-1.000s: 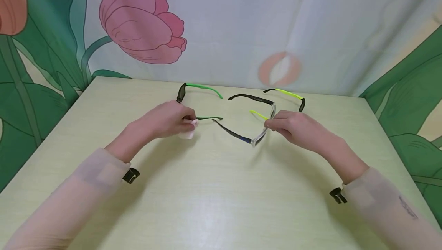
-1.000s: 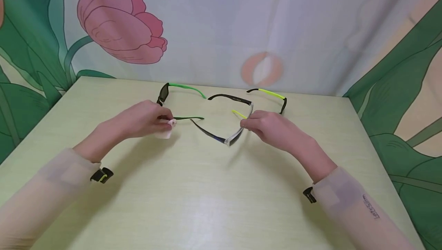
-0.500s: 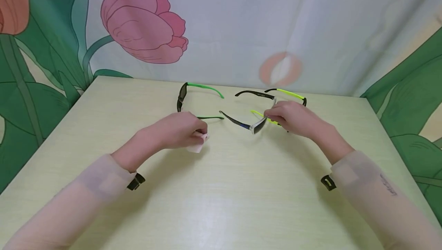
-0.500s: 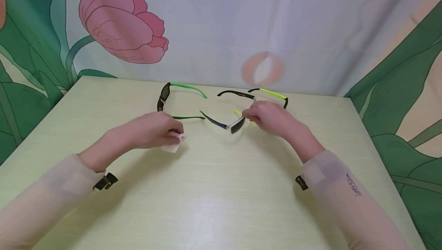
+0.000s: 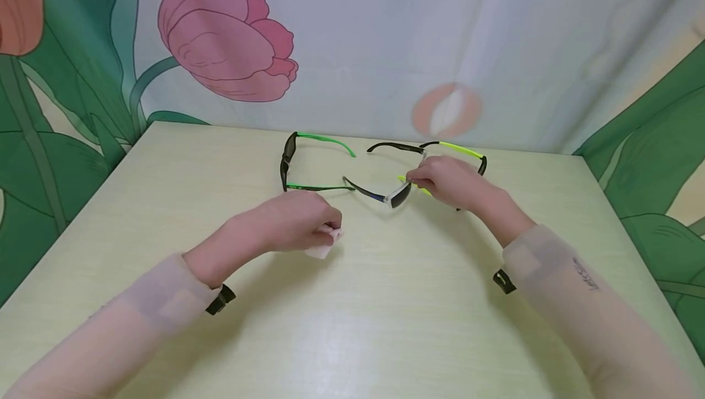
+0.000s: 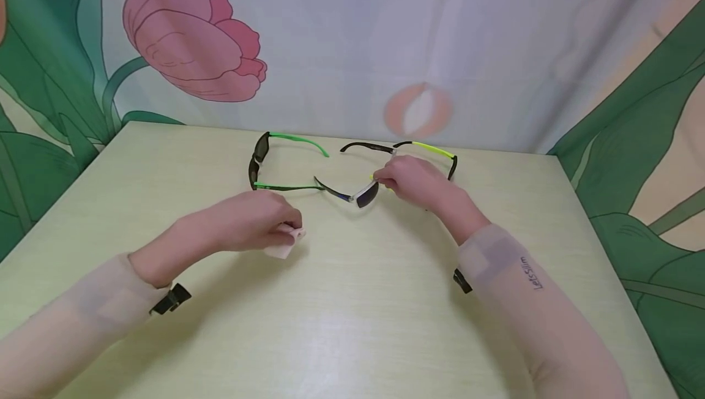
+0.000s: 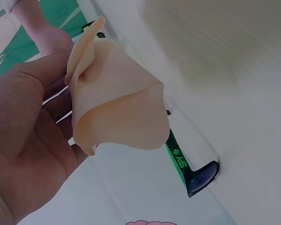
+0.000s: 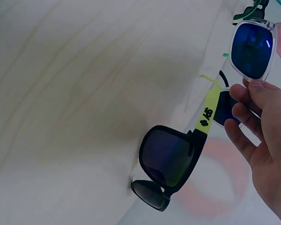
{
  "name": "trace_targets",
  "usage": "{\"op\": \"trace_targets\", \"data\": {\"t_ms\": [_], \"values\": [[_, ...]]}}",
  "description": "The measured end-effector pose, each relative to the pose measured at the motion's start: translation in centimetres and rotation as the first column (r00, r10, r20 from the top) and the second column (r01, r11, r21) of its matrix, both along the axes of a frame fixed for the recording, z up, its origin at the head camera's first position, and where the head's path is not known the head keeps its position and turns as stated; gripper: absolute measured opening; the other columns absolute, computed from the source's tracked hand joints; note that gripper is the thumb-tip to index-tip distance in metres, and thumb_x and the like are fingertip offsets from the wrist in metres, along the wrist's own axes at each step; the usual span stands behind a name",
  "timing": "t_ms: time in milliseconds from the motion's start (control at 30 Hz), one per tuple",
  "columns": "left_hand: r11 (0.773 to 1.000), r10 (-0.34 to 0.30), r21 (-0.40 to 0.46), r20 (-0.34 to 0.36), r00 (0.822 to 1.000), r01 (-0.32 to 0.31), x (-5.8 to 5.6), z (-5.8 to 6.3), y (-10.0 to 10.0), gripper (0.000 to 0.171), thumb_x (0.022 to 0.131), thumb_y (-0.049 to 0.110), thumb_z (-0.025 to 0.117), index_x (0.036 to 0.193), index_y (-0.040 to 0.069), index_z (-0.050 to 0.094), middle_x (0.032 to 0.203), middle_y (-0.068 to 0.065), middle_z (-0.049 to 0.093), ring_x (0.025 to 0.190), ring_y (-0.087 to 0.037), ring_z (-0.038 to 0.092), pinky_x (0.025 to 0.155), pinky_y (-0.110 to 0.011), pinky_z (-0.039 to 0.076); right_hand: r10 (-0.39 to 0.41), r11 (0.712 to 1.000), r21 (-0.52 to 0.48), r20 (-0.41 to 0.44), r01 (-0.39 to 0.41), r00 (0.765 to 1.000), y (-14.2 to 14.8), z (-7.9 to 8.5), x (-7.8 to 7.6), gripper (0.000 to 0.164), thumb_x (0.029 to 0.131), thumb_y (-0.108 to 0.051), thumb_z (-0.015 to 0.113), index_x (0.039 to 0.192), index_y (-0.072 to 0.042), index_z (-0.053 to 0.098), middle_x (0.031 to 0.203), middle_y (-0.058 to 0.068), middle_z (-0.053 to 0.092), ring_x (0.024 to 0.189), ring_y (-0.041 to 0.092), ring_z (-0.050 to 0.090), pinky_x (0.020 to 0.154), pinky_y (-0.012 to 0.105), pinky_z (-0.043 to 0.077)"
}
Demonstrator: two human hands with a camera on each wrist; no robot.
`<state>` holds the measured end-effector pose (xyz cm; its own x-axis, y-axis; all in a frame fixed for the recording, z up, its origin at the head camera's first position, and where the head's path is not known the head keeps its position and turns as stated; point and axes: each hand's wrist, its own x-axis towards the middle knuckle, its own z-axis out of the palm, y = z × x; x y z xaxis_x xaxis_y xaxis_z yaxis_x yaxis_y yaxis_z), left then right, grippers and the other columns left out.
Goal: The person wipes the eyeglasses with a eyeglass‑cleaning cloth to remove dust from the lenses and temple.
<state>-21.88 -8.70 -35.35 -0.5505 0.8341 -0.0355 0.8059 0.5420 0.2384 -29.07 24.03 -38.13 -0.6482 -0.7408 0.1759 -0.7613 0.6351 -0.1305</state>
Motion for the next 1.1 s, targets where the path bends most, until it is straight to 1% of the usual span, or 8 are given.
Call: {"op": "trace_targets", "data": {"t_ms": [100,200,400,567,767,867,933,1100], "values": [[1.000,-0.024,-0.011,-0.017,1.000,0.024,0.2,-0.1,0.3,0.012,0.093,0.013,0.074,0.084,0.018,0.068,0.075,0.013,0.061,0.071,-0.008,0.055,0.070,-0.027,0.048,0.015,1.000,0.015,-0.015,-0.015,1.000,-0.4,-0.2,-0.5,0.023,0.097,0.001,0.066,0.079,-0.010,0.057,0.067,-0.002,0.047,0.071,0.022,0.052,0.069,0.036,0.044],[0.999,-0.045,-0.024,-0.024,0.999,0.044,0.4,-0.2,0.5,0.009,0.092,0.013,0.075,0.086,0.017,0.070,0.078,0.013,0.063,0.072,-0.009,0.057,0.070,-0.027,0.049,-0.004,1.000,0.026,-0.012,0.004,1.000,-0.6,-0.5,-0.8,0.021,0.098,0.002,0.065,0.080,-0.009,0.060,0.068,0.001,0.049,0.071,0.024,0.052,0.068,0.037,0.045],[0.998,-0.054,-0.043,-0.007,0.999,0.053,1.0,0.1,0.7,0.008,0.093,0.014,0.077,0.088,0.016,0.071,0.081,0.011,0.065,0.073,-0.009,0.059,0.071,-0.027,0.050,-0.097,0.993,0.068,0.035,0.095,0.995,-1.0,-0.8,-0.9,0.011,0.098,-0.001,0.066,0.099,-0.008,0.075,0.077,0.005,0.057,0.075,0.027,0.056,0.068,0.039,0.049],[0.997,-0.059,-0.048,0.002,0.998,0.059,1.1,0.1,0.8,0.007,0.093,0.013,0.076,0.089,0.016,0.071,0.082,0.010,0.066,0.074,-0.009,0.060,0.072,-0.029,0.050,-0.153,0.983,0.110,0.061,0.146,0.986,-1.4,-0.9,-0.9,0.021,0.099,-0.002,0.066,0.117,-0.006,0.077,0.085,0.008,0.061,0.082,0.028,0.060,0.071,0.039,0.051],[0.996,-0.069,-0.054,-0.006,0.998,0.068,1.4,0.1,1.1,0.012,0.093,0.012,0.075,0.085,0.017,0.068,0.079,0.011,0.064,0.071,-0.009,0.058,0.071,-0.029,0.050,-0.227,0.966,0.142,0.073,0.215,0.971,-1.8,-0.8,-0.8,0.030,0.102,-0.003,0.061,0.129,-0.007,0.073,0.086,0.009,0.056,0.081,0.028,0.056,0.062,0.038,0.047],[0.996,-0.072,-0.058,-0.011,0.997,0.071,1.4,0.2,1.1,0.012,0.093,0.012,0.075,0.085,0.017,0.068,0.080,0.011,0.065,0.072,-0.009,0.058,0.072,-0.030,0.050,-0.248,0.962,0.134,0.045,0.240,0.968,-2.2,-0.6,-0.7,0.037,0.101,-0.001,0.056,0.135,-0.006,0.068,0.088,0.012,0.058,0.079,0.028,0.055,0.059,0.037,0.044],[0.995,-0.074,-0.060,-0.011,0.997,0.073,1.4,0.1,1.2,0.011,0.093,0.011,0.075,0.086,0.017,0.069,0.081,0.010,0.066,0.073,-0.009,0.059,0.073,-0.030,0.050,-0.245,0.965,0.100,0.008,0.243,0.970,-2.7,-0.4,-0.5,0.038,0.100,-0.001,0.054,0.135,-0.004,0.067,0.088,0.013,0.059,0.076,0.028,0.055,0.059,0.037,0.044],[0.994,-0.090,-0.056,-0.012,0.996,0.089,1.6,0.2,1.4,0.010,0.092,0.009,0.076,0.087,0.017,0.071,0.083,0.010,0.068,0.074,-0.009,0.061,0.072,-0.029,0.051,-0.239,0.971,-0.003,-0.072,0.240,0.968,-4.6,0.4,0.1,0.021,0.102,-0.009,0.056,0.106,-0.005,0.076,0.080,0.008,0.062,0.069,0.025,0.058,0.058,0.040,0.048]]}}
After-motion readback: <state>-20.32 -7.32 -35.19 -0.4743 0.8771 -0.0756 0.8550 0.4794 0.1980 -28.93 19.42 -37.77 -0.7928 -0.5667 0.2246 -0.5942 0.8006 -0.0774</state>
